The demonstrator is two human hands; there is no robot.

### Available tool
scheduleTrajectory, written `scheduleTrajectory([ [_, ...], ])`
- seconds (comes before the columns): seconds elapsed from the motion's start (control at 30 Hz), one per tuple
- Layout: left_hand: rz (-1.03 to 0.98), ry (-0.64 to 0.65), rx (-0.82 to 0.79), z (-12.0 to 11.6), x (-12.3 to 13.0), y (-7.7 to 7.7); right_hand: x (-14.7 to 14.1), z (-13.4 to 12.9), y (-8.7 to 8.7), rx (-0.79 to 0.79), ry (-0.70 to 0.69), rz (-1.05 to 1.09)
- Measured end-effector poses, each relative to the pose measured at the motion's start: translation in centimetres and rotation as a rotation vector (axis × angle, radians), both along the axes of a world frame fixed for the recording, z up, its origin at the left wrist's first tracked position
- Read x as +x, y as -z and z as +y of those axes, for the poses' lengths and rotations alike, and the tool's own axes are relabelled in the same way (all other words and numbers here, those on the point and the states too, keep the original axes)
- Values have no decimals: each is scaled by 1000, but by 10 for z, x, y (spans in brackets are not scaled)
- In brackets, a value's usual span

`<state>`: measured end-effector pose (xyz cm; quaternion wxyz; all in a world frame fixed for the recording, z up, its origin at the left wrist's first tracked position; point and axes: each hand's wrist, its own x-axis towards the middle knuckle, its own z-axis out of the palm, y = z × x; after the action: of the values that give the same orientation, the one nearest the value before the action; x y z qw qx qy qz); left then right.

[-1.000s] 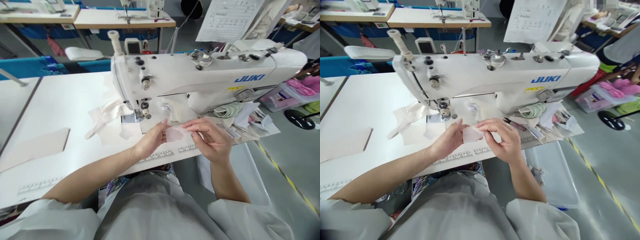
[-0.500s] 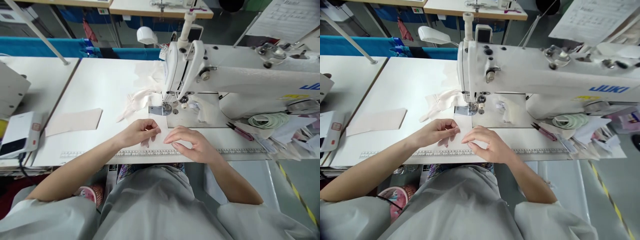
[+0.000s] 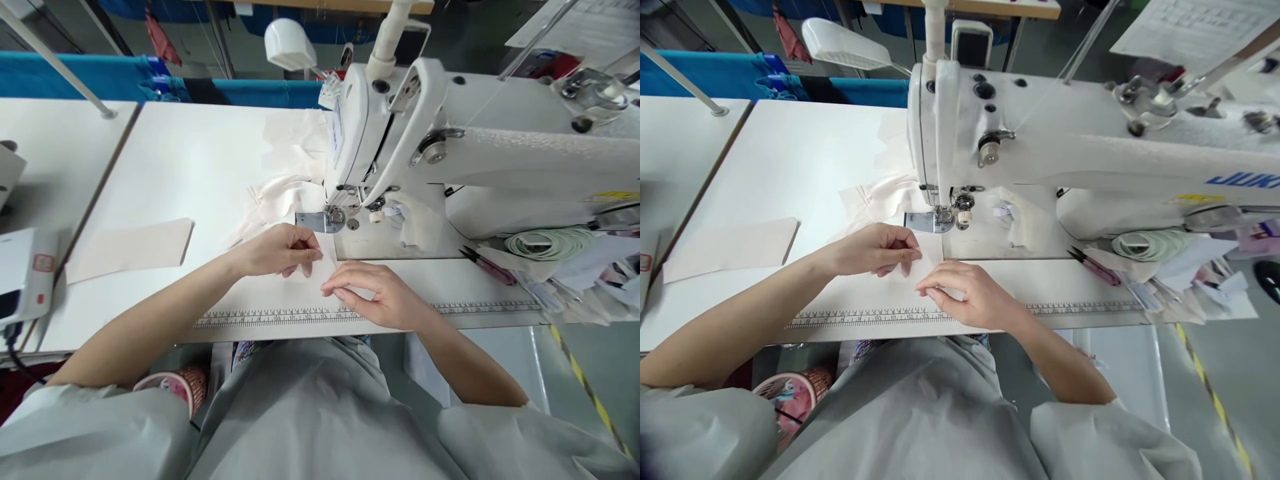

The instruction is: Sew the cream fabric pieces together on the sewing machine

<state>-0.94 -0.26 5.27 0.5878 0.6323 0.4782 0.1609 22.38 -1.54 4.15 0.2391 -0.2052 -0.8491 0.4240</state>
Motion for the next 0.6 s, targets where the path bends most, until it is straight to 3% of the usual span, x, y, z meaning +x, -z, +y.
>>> scheduleTrajectory([
  [0.27, 77, -83, 64, 28, 5, 5, 0, 3, 16, -418, 81, 0],
  [0.4, 159, -70, 210, 34, 9, 12, 0, 5, 22, -671, 72, 74],
  [0.5, 256, -84, 352, 37, 14, 18, 0, 6, 26, -740, 87, 74],
  [0.6, 335, -107, 397, 39, 20, 22, 0, 6, 27, -774, 108, 60],
])
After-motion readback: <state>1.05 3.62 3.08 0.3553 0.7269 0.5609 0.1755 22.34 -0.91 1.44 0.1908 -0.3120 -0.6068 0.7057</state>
